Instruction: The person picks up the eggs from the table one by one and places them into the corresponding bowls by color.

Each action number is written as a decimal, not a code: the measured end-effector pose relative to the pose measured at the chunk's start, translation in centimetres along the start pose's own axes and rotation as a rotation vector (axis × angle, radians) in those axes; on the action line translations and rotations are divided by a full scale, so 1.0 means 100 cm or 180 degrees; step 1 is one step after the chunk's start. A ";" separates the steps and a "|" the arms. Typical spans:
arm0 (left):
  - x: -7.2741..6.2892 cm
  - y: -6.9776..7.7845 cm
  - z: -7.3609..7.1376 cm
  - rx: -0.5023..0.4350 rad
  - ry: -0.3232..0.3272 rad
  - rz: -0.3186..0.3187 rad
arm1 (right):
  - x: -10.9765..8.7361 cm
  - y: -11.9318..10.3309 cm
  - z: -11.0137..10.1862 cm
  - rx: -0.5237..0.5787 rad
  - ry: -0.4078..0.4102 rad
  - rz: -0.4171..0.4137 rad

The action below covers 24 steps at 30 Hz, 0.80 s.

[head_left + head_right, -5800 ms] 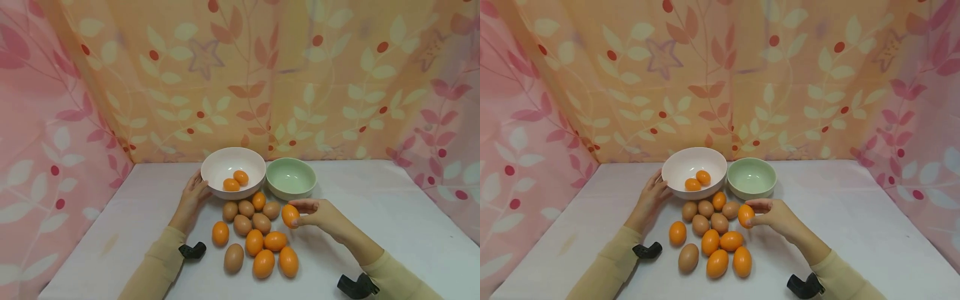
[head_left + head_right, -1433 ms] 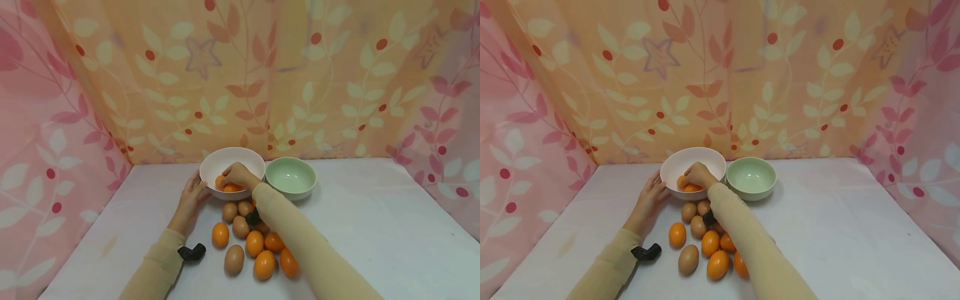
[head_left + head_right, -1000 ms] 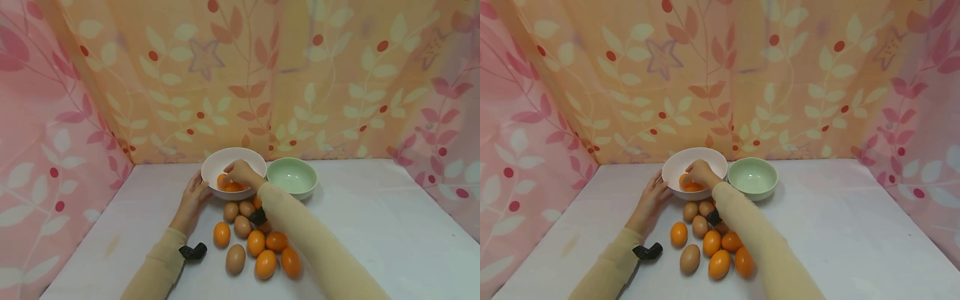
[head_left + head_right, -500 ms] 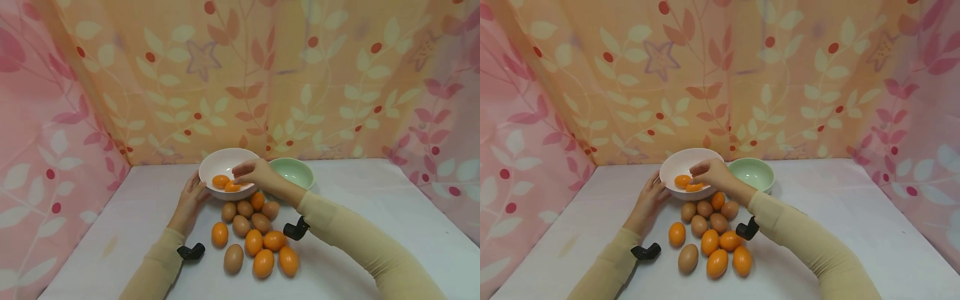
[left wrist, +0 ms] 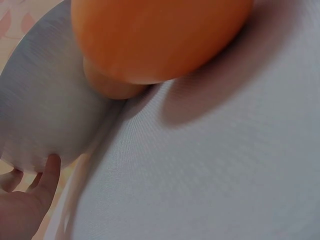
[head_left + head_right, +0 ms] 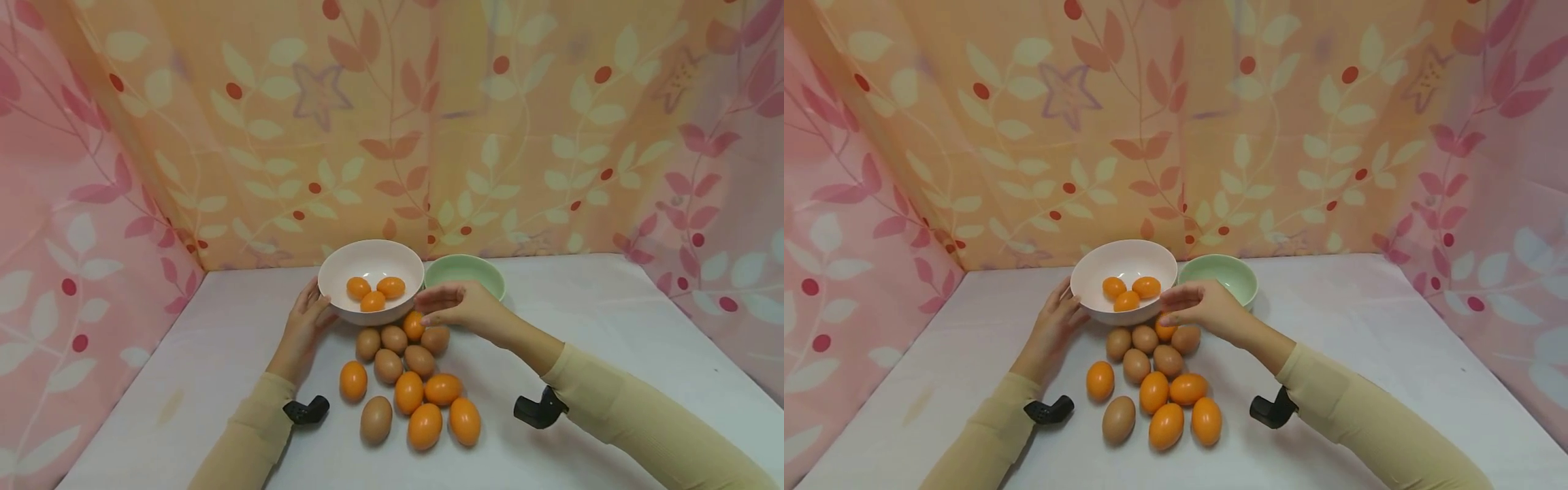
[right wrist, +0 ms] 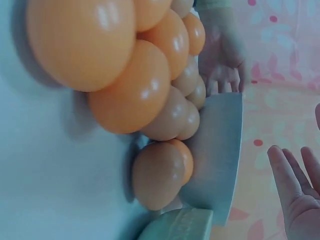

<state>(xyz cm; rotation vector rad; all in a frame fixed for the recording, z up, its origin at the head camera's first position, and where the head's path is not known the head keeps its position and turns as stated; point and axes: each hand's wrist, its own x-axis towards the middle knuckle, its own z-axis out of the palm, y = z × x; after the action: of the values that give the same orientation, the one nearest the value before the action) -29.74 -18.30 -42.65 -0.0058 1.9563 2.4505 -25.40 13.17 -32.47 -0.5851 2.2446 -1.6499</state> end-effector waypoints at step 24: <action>-0.001 0.002 0.000 -0.0008 -0.0050 0.0060 | -0.042 0.051 -0.007 -0.0117 -0.0068 0.0446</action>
<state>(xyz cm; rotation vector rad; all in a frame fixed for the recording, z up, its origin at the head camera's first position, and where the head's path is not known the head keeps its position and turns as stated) -29.60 -18.33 -42.41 0.0319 1.9563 2.4566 -22.77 17.09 -37.12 -0.4408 2.2496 -1.5306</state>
